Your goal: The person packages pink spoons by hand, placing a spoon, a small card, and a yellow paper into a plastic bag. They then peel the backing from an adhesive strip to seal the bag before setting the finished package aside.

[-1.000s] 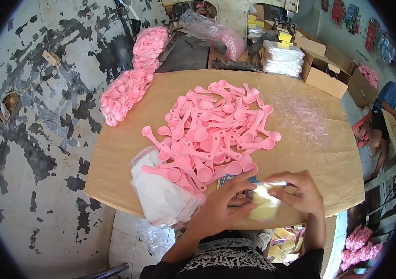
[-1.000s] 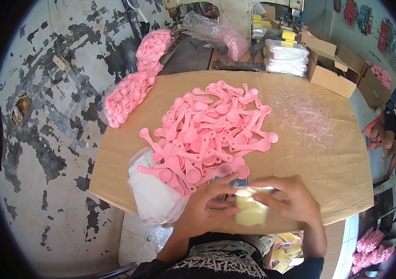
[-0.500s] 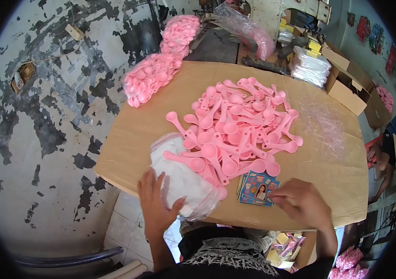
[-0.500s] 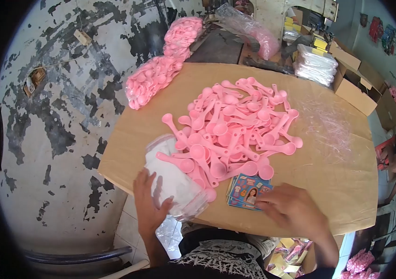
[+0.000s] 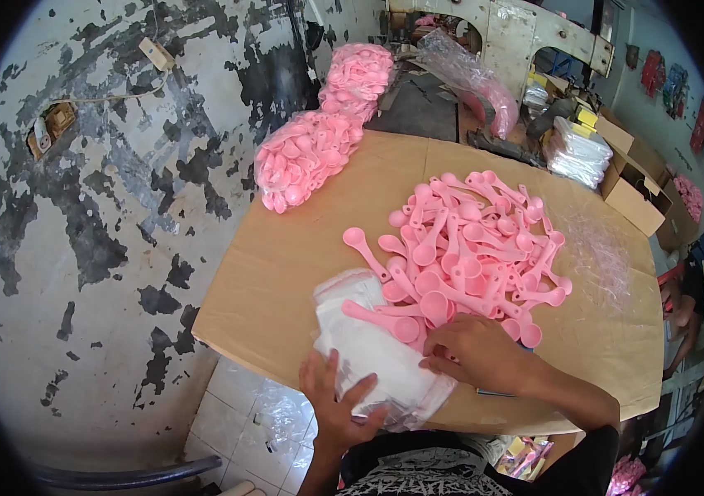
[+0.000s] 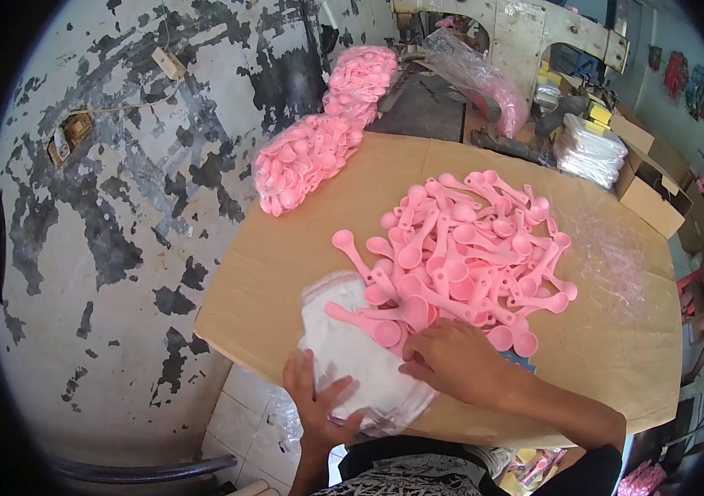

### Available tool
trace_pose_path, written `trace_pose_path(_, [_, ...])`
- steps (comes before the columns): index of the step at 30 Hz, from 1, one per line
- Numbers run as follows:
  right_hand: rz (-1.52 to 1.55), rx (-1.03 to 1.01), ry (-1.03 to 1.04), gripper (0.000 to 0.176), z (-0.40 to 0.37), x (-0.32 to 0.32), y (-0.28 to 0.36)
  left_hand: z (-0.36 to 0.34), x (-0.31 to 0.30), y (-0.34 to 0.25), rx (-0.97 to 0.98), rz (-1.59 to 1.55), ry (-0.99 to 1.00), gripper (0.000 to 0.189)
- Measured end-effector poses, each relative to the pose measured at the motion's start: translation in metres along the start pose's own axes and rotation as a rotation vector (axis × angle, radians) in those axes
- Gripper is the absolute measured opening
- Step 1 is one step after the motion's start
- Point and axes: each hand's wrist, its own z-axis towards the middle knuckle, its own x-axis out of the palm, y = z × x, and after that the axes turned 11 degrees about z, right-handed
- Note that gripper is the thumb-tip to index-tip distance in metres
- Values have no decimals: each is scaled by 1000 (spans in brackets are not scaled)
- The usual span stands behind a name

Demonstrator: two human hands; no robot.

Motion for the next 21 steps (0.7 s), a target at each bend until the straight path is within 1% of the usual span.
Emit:
trace_pose_path(3, [-182,-2,-38,33,0,5,8,5,-4,12,191,114,156,39])
trace_pose_path(6, [-174,108,17,29,3,5,9,5,-1,13,157,57,146,36])
trace_pose_path(9, [-6,202,131,26,6,-3,13,3,1,14,147,24,153,35])
trace_pose_path(11, [153,228,134,28,5,-10,21,6,-3,13,157,20,156,34])
trace_pose_path(12, [229,243,138,29,4,-13,22,3,1,14,170,19,126,32])
trace_pose_path(15, [208,143,21,28,-5,-6,14,-2,5,16,142,-2,107,30])
trace_pose_path(18, [326,195,-55,33,-10,-13,25,0,3,15,170,21,140,28])
trace_pose_path(21, [404,261,-27,34,-20,-25,28,0,3,13,175,42,141,30])
